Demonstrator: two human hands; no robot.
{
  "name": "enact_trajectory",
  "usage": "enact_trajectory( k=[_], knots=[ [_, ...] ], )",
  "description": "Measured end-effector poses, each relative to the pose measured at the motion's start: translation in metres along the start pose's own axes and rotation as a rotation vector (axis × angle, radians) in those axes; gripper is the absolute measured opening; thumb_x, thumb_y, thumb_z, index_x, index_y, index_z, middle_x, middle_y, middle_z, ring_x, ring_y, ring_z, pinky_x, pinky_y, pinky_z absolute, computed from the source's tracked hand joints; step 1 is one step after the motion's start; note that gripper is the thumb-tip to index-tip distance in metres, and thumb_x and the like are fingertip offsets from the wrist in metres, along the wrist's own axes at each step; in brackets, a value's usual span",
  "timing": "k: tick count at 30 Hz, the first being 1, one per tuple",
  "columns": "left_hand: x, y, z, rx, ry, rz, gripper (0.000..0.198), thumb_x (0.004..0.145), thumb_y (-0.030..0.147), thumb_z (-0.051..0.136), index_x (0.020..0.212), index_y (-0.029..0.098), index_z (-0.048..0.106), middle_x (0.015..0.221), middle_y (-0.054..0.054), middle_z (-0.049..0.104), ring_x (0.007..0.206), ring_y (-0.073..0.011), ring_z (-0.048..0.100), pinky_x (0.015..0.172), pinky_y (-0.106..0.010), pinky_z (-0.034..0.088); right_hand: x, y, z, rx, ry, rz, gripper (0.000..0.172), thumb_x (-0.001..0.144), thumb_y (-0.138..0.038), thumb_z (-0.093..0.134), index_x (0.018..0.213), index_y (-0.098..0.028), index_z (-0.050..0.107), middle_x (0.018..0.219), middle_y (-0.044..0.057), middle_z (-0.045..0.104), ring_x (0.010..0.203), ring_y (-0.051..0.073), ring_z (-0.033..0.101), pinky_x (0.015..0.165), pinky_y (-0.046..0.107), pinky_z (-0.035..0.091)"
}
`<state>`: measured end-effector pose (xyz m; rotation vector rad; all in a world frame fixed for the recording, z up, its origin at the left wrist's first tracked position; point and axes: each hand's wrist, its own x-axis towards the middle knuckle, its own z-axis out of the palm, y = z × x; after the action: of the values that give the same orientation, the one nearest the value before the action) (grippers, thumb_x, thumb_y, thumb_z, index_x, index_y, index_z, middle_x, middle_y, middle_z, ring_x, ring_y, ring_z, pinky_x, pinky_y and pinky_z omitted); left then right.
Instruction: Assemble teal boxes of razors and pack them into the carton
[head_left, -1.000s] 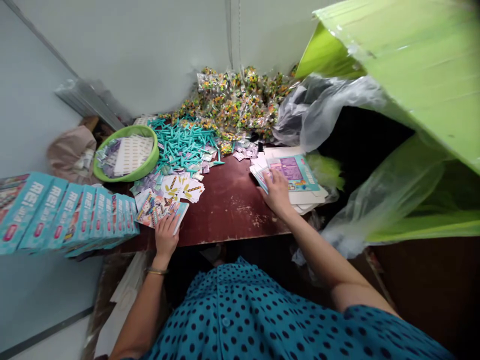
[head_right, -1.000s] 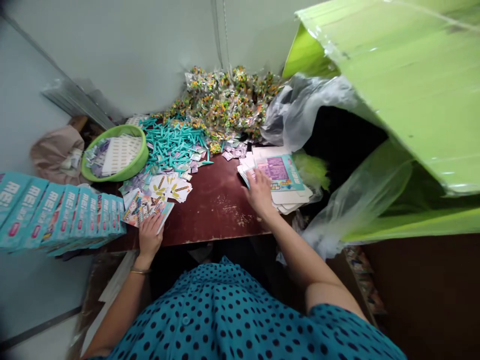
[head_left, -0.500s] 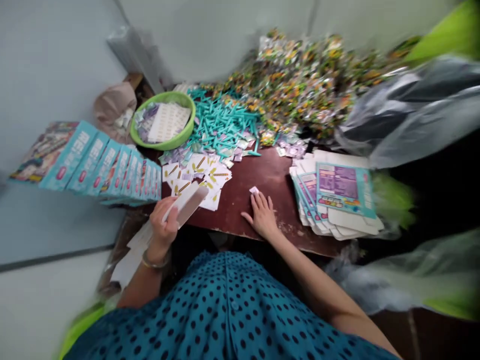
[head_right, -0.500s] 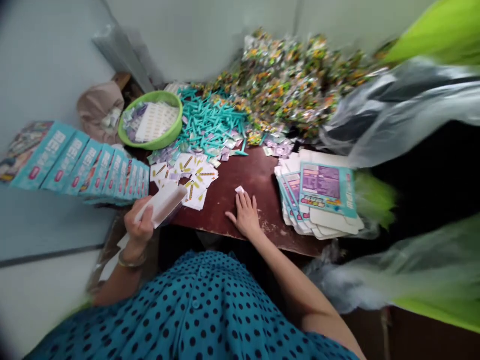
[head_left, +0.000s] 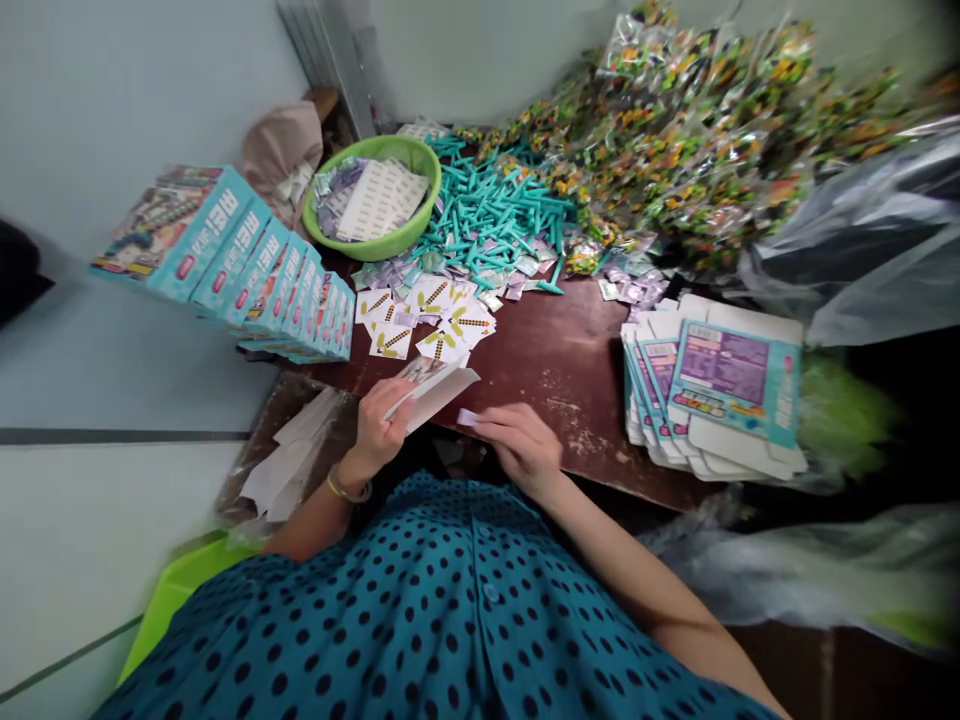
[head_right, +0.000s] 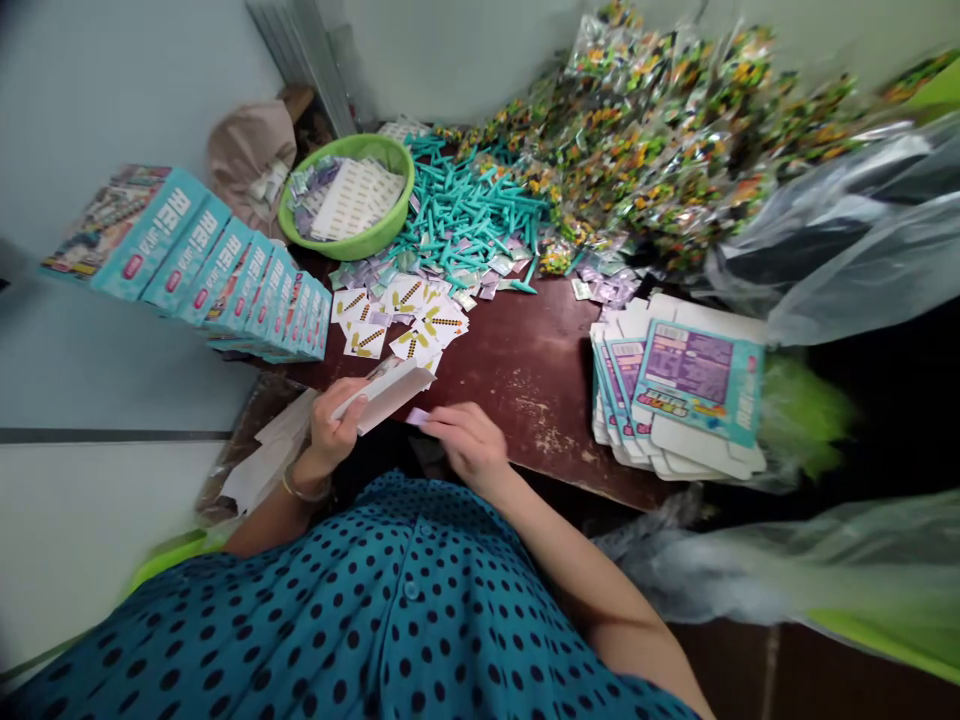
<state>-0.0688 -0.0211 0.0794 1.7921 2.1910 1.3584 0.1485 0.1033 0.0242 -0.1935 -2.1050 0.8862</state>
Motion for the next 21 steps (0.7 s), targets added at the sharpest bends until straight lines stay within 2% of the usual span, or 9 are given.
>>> enact_trajectory(
  k=[2,3,5,7,9,10,12,16,21],
  knots=[
    [-0.003,-0.004,-0.005,0.033,0.028,-0.042,0.029,0.104,0.036,0.050,0.099,0.019,0.073,0.096,-0.009,0.075,0.091,-0.0208,0.070,0.086,-0.034,0.055,0.046,0.003,0.026,0.045,-0.100,-0.126,0.030,0.102,-0.024,0.060,0.129,-0.029,0.070,0.124,0.007,0.074,0.117,0.023,0.066,0.099,0.043,0.054],
    [-0.003,-0.008,-0.010,0.053,0.078,-0.102,0.031,0.103,0.038,0.050,0.095,0.018,0.072,0.091,-0.008,0.074,0.087,-0.0200,0.069,0.083,-0.033,0.055,0.066,0.014,0.036,0.044,-0.108,-0.128,0.027,0.103,-0.030,0.058,0.127,-0.029,0.070,0.124,0.007,0.074,0.119,0.024,0.065,0.103,0.044,0.052],
    [-0.003,-0.017,-0.026,0.082,0.234,-0.259,0.036,0.102,0.045,0.053,0.087,0.018,0.069,0.080,-0.005,0.069,0.076,-0.0179,0.065,0.075,-0.031,0.053,0.096,0.053,0.050,-0.044,-0.033,0.039,0.030,0.106,-0.040,0.051,0.125,-0.027,0.070,0.125,0.008,0.072,0.120,0.025,0.063,0.106,0.047,0.048],
    [-0.003,-0.028,-0.045,0.088,0.379,-0.384,0.041,0.100,0.051,0.055,0.080,0.018,0.067,0.073,-0.002,0.065,0.070,-0.0167,0.061,0.069,-0.030,0.050,0.114,0.103,0.054,-0.238,0.047,0.368,0.037,0.105,-0.046,0.050,0.127,-0.022,0.068,0.130,0.014,0.068,0.121,0.030,0.058,0.105,0.051,0.046],
    [-0.004,-0.036,-0.058,0.085,0.449,-0.426,0.043,0.098,0.055,0.057,0.078,0.018,0.067,0.071,-0.002,0.064,0.068,-0.0172,0.060,0.069,-0.031,0.050,0.120,0.149,0.056,-0.446,-0.008,0.638,0.049,0.098,-0.052,0.060,0.130,-0.015,0.065,0.138,0.022,0.060,0.125,0.037,0.051,0.104,0.056,0.042],
    [-0.005,-0.039,-0.062,0.081,0.459,-0.428,0.043,0.097,0.055,0.058,0.078,0.018,0.068,0.071,-0.002,0.064,0.068,-0.0176,0.060,0.069,-0.032,0.049,0.121,0.166,0.056,-0.519,-0.060,0.709,0.053,0.095,-0.052,0.064,0.131,-0.013,0.064,0.140,0.024,0.058,0.126,0.040,0.048,0.104,0.057,0.040],
    [-0.006,-0.042,-0.062,0.071,0.451,-0.415,0.042,0.096,0.054,0.059,0.078,0.018,0.069,0.071,-0.003,0.064,0.069,-0.0181,0.061,0.069,-0.032,0.049,0.118,0.188,0.060,-0.597,-0.133,0.735,0.052,0.093,-0.045,0.066,0.131,-0.010,0.062,0.139,0.025,0.058,0.125,0.040,0.047,0.104,0.056,0.039],
    [-0.005,-0.041,-0.049,0.031,0.403,-0.396,0.041,0.097,0.054,0.058,0.079,0.019,0.070,0.069,-0.003,0.064,0.069,-0.0185,0.060,0.068,-0.032,0.049,0.108,0.198,0.062,-0.605,-0.081,0.632,0.032,0.094,-0.026,0.055,0.122,-0.014,0.065,0.125,0.020,0.066,0.118,0.035,0.053,0.101,0.049,0.041],
    [0.000,-0.040,-0.043,0.043,0.370,-0.368,0.041,0.099,0.053,0.056,0.080,0.019,0.068,0.069,-0.001,0.061,0.067,-0.0162,0.057,0.065,-0.030,0.047,0.100,0.208,0.037,-0.322,0.098,0.713,0.025,0.092,-0.030,0.051,0.097,-0.016,0.071,0.093,0.011,0.074,0.085,0.026,0.064,0.083,0.036,0.049]
  ],
)
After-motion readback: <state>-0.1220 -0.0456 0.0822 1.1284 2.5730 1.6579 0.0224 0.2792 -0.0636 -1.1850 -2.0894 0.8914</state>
